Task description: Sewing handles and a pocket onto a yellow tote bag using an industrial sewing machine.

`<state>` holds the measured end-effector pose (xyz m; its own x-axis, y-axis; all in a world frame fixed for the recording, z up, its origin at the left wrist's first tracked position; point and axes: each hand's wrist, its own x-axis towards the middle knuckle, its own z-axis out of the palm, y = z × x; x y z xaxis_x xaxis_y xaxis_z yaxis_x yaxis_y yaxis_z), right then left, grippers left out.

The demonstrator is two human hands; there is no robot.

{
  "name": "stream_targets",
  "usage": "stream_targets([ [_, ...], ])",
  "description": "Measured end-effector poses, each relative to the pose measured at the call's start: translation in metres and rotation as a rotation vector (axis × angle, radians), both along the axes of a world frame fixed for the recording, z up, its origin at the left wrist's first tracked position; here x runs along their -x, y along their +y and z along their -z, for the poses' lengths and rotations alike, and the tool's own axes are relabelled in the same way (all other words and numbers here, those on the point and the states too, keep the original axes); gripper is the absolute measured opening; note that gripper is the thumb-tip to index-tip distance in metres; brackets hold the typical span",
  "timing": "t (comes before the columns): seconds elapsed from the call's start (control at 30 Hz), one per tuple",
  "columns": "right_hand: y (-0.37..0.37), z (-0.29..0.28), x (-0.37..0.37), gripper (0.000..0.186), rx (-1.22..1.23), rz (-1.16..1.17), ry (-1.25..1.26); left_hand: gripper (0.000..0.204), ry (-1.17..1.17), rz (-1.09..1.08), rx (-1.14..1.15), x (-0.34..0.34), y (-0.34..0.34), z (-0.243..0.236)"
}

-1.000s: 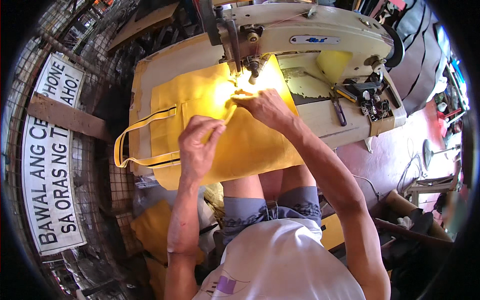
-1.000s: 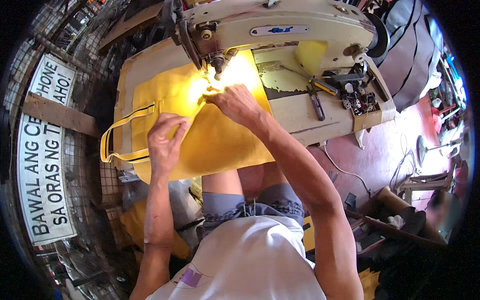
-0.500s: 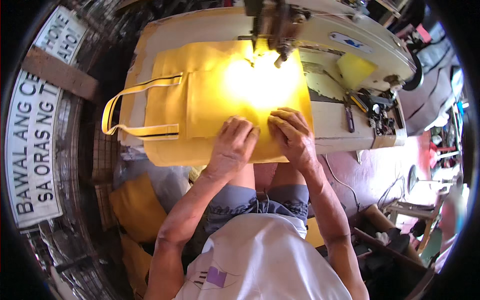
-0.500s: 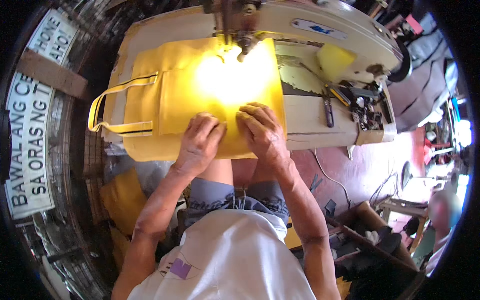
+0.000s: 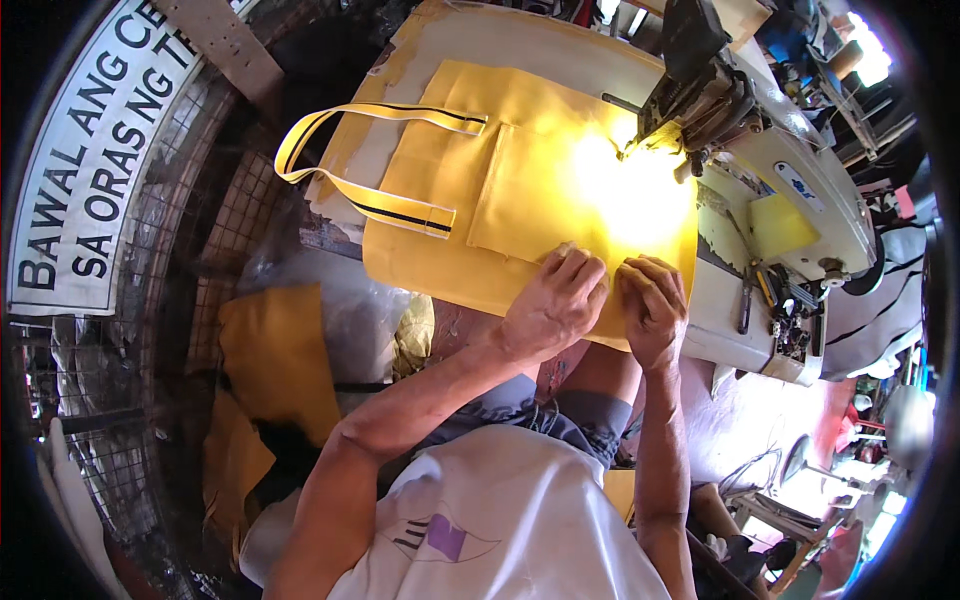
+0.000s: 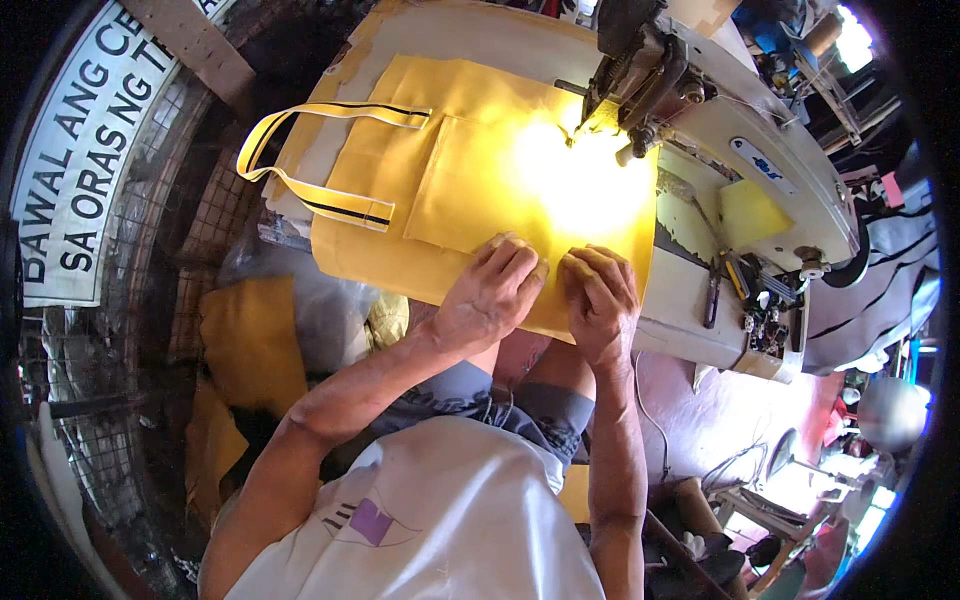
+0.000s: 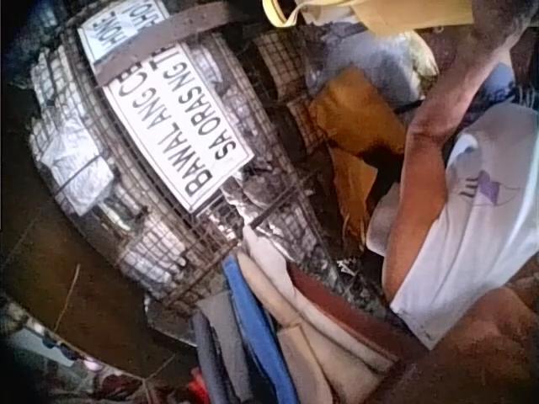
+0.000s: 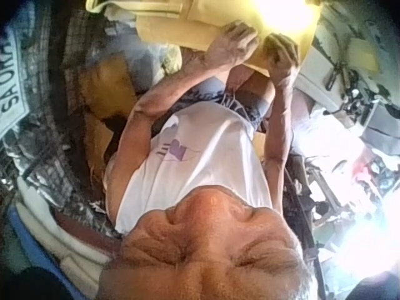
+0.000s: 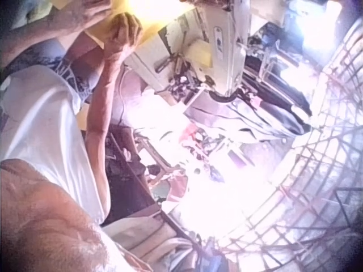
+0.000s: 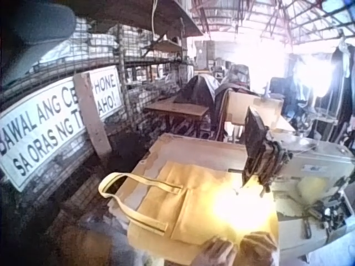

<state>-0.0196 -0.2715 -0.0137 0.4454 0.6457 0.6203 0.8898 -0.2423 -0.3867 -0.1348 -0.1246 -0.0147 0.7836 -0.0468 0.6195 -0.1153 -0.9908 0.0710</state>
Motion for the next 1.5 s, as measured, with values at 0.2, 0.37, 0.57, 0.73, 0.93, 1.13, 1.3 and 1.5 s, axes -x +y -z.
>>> stream_targets([
  [0.2, -0.007, -0.004, 0.003, 0.030, 0.029, -0.060, 0.015, 0.035, 0.136, 0.059, 0.064, 0.006, 0.003, 0.000],
  [0.37, -0.013, -0.001, 0.015, 0.025, 0.068, -0.078, 0.085, 0.034, 0.090, 0.118, 0.113, 0.011, 0.009, 0.006],
  [0.57, -0.013, 0.003, 0.020, 0.025, -0.028, -0.062, 0.139, 0.036, 0.059, 0.133, 0.243, 0.011, 0.007, 0.012],
  [0.73, -0.009, 0.002, 0.018, 0.028, -0.010, -0.025, 0.149, 0.030, 0.082, 0.100, 0.297, 0.011, 0.006, 0.004],
  [0.93, -0.008, 0.003, 0.014, 0.031, 0.056, -0.056, 0.024, 0.022, 0.190, 0.140, 0.276, -0.026, 0.039, -0.021],
  [1.13, -0.013, 0.001, 0.014, 0.032, 0.114, -0.082, -0.060, 0.041, 0.346, 0.253, 0.037, -0.059, 0.078, -0.024],
  [1.3, -0.018, -0.008, 0.006, 0.036, 0.246, -0.131, -0.092, 0.057, 0.349, 0.240, -0.008, -0.052, 0.076, -0.019],
  [1.5, -0.019, -0.017, -0.002, 0.038, 0.266, -0.172, -0.026, 0.058, 0.421, 0.190, -0.047, -0.047, 0.065, -0.022],
])
